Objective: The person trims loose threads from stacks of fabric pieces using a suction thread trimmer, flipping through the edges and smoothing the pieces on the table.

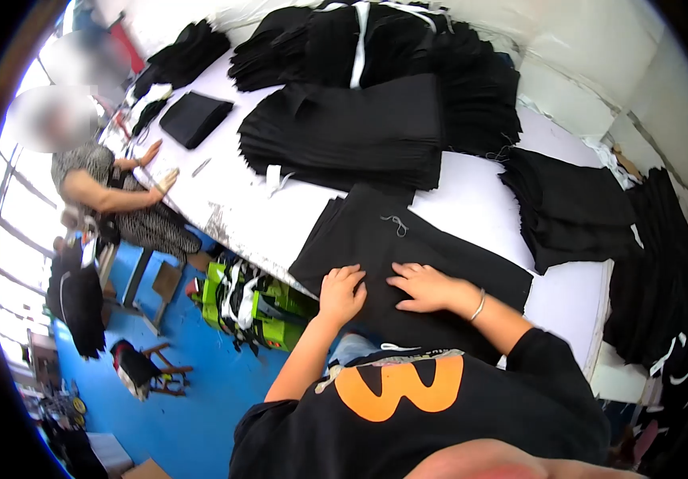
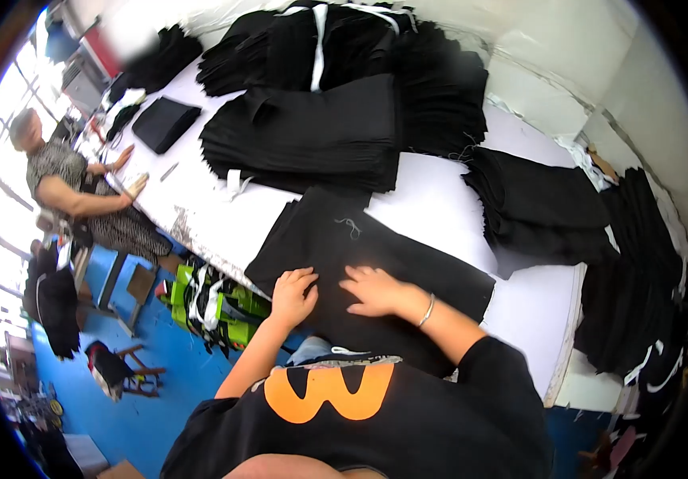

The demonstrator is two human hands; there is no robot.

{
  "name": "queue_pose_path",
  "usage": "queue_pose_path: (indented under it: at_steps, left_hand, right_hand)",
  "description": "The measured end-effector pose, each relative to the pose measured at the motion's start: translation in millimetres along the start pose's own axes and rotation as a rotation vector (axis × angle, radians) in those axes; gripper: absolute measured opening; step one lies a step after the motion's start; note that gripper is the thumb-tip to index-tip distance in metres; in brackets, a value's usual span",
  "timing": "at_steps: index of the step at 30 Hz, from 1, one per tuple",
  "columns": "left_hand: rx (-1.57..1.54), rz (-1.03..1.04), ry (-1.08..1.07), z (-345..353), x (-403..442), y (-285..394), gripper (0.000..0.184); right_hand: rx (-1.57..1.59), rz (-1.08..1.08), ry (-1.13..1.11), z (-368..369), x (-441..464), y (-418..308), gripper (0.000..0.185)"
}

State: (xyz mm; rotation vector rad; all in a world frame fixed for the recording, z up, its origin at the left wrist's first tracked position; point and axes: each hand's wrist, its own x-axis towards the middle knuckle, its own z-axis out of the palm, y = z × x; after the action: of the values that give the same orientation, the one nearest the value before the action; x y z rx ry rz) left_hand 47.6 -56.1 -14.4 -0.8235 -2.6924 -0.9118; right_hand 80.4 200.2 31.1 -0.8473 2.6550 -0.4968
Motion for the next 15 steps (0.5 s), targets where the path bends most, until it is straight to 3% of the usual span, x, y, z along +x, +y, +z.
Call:
queue_pose_path:
  at_steps: [2,4,5,6,8,10,12,15]
  left_hand:
    - [-0.187,-0.033,-0.191,-17.8,33.0,-25.0,0.018]
    - [-0.143,0.135,0.086,-42.1,78.3,-34.3,0.015]
    - [-0.098,0.082,0.121,-63.1,103.6,-30.6,0.017]
    - [-0.106,0.079,0.064,-73.3,123.9,-54.8,0.033]
    - [-0.189,0.131,0.205,-74.8,175.2,-82.7,0.049]
    - [0.012,0.146,0.375,-109.1,235.1,-78.2,0.036]
    - [0.139,0.174,0.51,-130.6,293.8,-82.0,0.03]
    - [0.225,0.125,0.586,-133.5,363.1,-108.9,0.033]
  right_hand:
    - [0.023,-0.078,-0.33,-83.0,35.2,0.4,0.062]
    - [-0.237,-0.307,0.459,-156.6,58.4,-40.8,0.068]
    - [-0.254,-0.338,0.598,-196.6,77.6,-66.9,0.071]
    - [-0.295,-0.413,0.686,-224.4,96.4,-87.4,0.07]
    - [-0.301,-0.66,0.847,-267.2,141.3,-122.9,0.063]
    - [-0.46,-0.944,1.188,-282.8,211.0,-139.0,0.032]
    - [-0.449,-1.173,1.303,-292.1,267.4,-137.3,0.026]
    - [-0.671,-1.255,1.256,-316.7,341.3,-88.8,0.031]
